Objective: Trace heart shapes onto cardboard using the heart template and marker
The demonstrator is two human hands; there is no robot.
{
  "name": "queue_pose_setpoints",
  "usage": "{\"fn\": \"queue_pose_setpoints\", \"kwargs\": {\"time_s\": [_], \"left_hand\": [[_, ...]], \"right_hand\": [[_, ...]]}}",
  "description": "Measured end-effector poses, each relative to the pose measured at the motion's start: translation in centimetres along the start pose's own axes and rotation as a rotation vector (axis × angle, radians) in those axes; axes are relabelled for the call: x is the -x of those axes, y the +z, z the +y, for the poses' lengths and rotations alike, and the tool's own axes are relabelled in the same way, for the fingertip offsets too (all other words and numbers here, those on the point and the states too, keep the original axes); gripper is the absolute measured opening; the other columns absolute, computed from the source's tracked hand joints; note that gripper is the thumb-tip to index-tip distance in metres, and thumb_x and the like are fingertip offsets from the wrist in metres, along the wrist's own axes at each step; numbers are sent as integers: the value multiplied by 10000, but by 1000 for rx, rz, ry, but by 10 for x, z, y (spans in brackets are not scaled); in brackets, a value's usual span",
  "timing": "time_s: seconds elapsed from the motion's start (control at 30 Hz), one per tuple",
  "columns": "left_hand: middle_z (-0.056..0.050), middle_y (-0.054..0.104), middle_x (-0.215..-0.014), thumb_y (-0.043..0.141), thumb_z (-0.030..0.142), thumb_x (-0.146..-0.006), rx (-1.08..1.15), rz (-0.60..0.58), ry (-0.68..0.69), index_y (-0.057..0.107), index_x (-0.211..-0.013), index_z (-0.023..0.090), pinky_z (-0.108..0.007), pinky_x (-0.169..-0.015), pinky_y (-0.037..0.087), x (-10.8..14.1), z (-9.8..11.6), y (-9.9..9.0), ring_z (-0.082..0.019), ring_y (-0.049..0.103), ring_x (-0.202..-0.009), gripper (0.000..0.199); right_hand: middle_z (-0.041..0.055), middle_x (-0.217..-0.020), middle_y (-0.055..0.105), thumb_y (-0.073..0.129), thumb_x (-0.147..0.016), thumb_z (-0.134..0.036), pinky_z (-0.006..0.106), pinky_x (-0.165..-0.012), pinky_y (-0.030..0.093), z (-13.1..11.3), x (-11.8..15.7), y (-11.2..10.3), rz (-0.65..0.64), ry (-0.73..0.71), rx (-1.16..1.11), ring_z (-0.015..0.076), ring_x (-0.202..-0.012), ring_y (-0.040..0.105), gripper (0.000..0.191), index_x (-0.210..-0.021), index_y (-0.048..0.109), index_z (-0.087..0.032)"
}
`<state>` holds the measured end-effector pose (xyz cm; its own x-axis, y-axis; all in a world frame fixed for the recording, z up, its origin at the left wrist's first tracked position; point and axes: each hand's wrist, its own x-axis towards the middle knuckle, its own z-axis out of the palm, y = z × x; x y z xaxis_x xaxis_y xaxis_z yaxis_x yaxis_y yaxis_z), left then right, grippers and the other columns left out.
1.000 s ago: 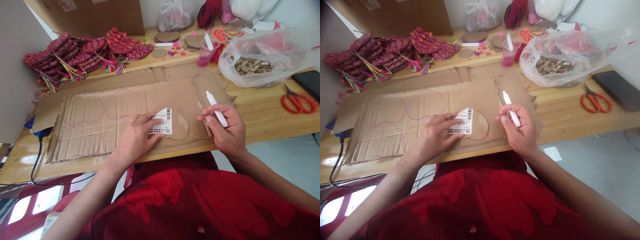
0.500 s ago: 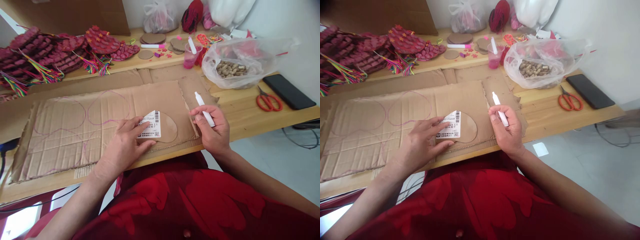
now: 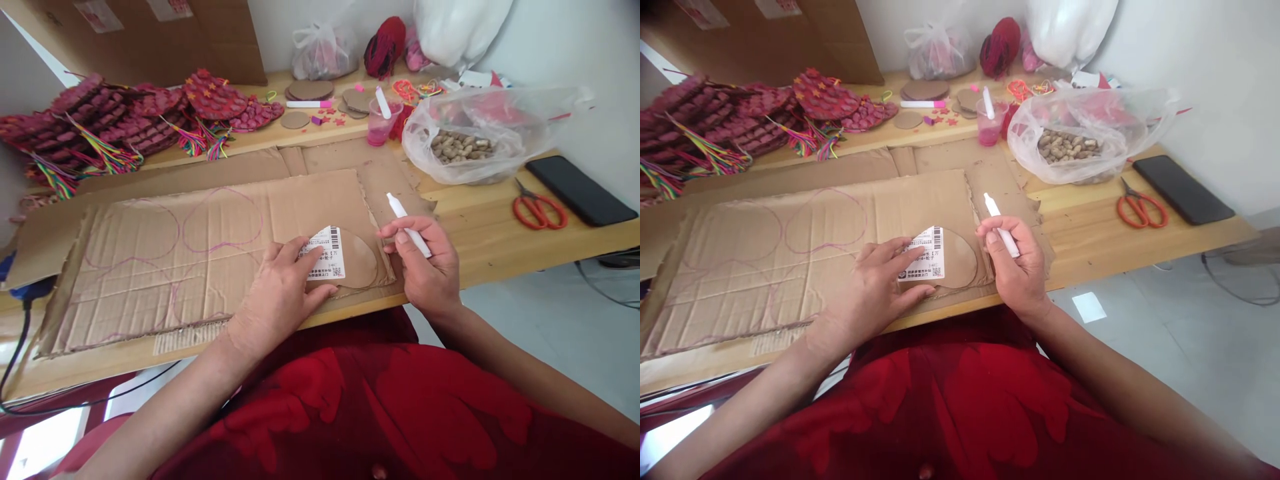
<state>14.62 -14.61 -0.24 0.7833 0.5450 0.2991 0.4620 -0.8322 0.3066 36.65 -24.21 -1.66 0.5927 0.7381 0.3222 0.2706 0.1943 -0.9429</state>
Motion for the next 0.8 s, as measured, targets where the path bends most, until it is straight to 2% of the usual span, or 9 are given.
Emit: {"fn": "queue_pose_setpoints", "kwargs": {"time_s": [0.2, 0.37, 0.53, 0.67, 0.8], "left_hand": [[-195, 639, -1397, 839, 369, -864, -50, -39, -50, 665, -1330, 147, -561, -1048, 534, -5, 12, -2, -363, 631, -1179, 545], [-209, 631, -1402, 845, 392, -861, -57, -42, -58, 665, -1323, 119, -550, -1079, 515, -7, 16, 0, -373, 624, -1223, 566], [-184, 632, -1421, 809, 400, -899, 0, -18, -57, 653, -1335, 171, -551, -1098, 515, -6, 14, -2, -352, 632, -1263, 516], [-159, 677, -1378, 685, 278, -986, 79, 49, -73, 676, -1315, 168, -541, -1093, 549, 1, 3, -7, -318, 655, -1259, 347], [-111, 700, -1374, 604, 165, -1002, 159, 65, -96, 687, -1325, 216, -508, -1113, 561, 12, -6, -14, -267, 655, -1295, 338]], "right_hand": [[37, -982, 742, 641, -996, -319, 340, -770, 596, 2, 3, -1, -16, -45, -35, 195, -937, 709, 93, -1026, 707, -263], [42, -960, 742, 668, -975, -315, 373, -787, 607, 0, 5, -2, -46, -95, 6, 229, -977, 719, 83, -1029, 708, -267], [50, -981, 741, 650, -984, -353, 409, -777, 624, 2, 4, -2, -40, -74, 45, 256, -1002, 724, 87, -1016, 706, -295], [46, -976, 741, 669, -974, -366, 414, -771, 620, 3, 3, -2, -43, -66, 25, 259, -990, 719, 88, -1014, 714, -302], [47, -1011, 756, 670, -971, -349, 435, -788, 604, -1, 3, -4, -85, -69, 74, 257, -944, 710, 86, -1034, 716, -314]]}}
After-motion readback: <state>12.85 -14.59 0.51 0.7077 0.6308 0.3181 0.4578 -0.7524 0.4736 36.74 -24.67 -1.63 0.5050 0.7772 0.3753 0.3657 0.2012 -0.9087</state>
